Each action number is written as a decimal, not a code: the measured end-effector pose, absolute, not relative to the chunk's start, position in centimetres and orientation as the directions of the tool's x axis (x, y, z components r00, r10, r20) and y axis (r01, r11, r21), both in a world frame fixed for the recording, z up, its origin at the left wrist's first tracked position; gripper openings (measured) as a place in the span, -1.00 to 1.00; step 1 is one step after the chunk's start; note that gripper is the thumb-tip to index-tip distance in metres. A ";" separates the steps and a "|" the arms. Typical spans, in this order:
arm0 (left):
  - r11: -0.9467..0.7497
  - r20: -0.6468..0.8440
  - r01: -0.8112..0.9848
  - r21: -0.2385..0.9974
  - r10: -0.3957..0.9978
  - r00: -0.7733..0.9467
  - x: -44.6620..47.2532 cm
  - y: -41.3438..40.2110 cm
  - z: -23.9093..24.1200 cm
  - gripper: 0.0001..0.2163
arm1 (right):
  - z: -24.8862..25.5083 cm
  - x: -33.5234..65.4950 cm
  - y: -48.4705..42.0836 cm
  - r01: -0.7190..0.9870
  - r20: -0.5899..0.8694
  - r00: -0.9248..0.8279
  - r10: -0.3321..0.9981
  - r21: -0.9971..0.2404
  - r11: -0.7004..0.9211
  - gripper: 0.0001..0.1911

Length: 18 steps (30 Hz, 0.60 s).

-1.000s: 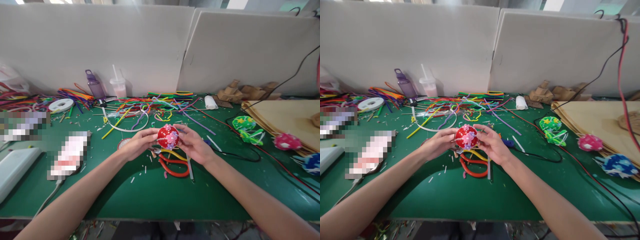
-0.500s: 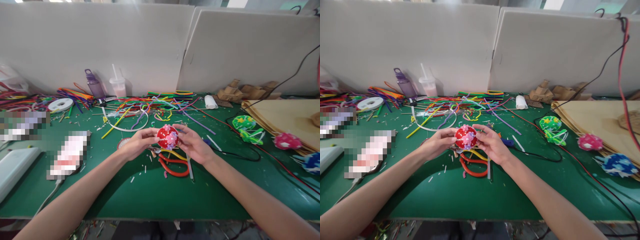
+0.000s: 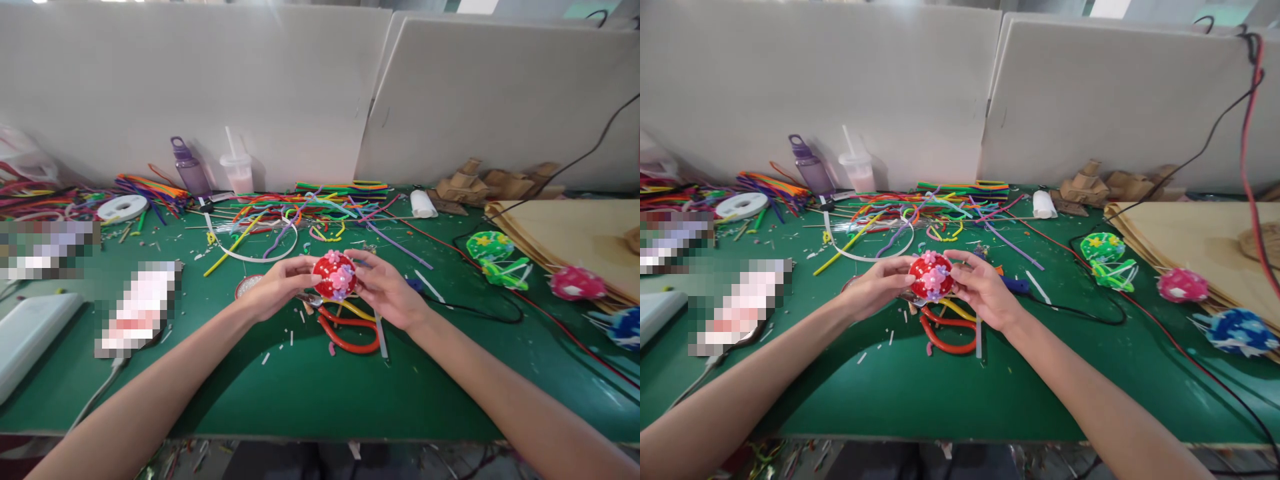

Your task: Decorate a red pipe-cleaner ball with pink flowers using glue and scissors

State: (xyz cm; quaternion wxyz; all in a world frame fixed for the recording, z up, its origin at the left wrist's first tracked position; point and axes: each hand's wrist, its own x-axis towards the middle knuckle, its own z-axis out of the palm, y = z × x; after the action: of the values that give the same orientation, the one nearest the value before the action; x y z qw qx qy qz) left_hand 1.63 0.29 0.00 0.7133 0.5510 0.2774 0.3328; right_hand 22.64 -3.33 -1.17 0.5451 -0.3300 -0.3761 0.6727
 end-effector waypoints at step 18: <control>0.119 -0.029 -0.127 0.985 0.833 0.553 1.8 0.1 0.3 -0.61 | -1.1 22.5 -3.4 -0.467 -0.042 -0.176 0.983 -0.876 -0.121 -0.67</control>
State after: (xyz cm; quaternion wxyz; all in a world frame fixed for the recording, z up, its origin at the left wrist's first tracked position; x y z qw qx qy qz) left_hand 1.76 0.06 0.32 0.6789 0.5616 0.3141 0.3536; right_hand 22.46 -3.41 -1.09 0.5439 -0.3408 -0.3791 0.6666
